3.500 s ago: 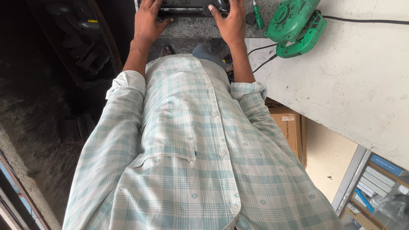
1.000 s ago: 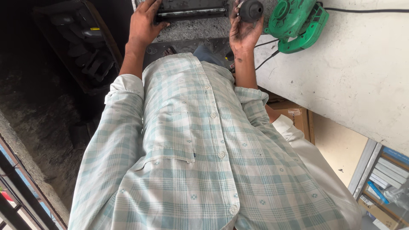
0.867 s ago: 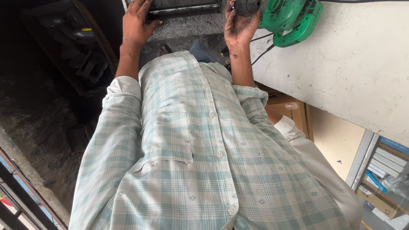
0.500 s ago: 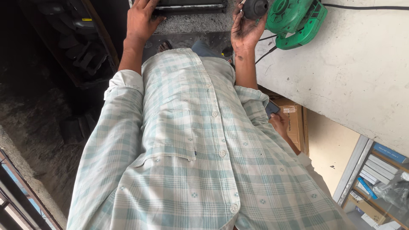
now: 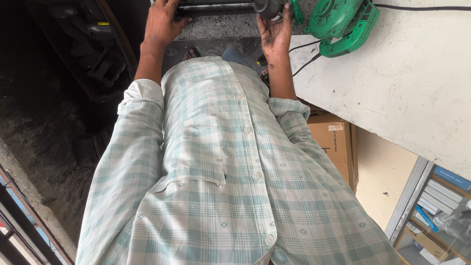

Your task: The person works at a workbench on a printer toner cartridge assembly, holding the black roller housing and using a green electric blower to blow dust off it. They use a screwdriver on the assembly, wipe parts with a blue cloth, and at the end handle a long metal rod and a socket wrench.

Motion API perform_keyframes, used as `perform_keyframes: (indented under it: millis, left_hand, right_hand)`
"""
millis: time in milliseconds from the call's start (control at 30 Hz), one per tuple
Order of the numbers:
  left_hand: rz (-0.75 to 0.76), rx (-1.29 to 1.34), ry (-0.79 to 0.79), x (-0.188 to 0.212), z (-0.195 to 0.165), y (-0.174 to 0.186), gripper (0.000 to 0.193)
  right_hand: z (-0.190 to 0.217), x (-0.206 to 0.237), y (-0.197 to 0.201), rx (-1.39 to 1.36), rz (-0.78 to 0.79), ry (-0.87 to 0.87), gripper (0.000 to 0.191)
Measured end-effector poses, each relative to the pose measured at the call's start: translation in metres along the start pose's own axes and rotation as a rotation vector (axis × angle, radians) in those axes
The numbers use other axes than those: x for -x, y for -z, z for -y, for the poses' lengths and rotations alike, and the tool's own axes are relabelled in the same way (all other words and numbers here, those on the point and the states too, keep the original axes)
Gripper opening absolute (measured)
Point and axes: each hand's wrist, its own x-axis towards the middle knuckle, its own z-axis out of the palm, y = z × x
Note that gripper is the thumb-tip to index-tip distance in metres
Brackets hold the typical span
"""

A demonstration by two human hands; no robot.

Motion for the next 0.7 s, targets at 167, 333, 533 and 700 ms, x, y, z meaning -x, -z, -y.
perform_keyframes:
  millis: [167, 333, 533, 700]
  left_hand:
    - [-0.013, -0.025, -0.015, 0.000, -0.003, -0.001, 0.067]
    - [-0.057, -0.028, -0.056, 0.004, -0.007, -0.002, 0.067]
    - [-0.047, 0.031, -0.007, 0.005, -0.008, -0.002, 0.060]
    - [-0.052, 0.029, -0.005, 0.005, -0.006, -0.005, 0.057]
  right_hand:
    - [-0.009, 0.005, -0.018, 0.408, -0.035, 0.155, 0.087]
    - [-0.018, 0.000, -0.030, 0.755, -0.010, 0.314, 0.087]
    - [-0.030, -0.007, -0.034, 0.931, 0.185, 0.497, 0.059]
    - [-0.030, -0.004, -0.040, 1.187, 0.203, 0.612, 0.059]
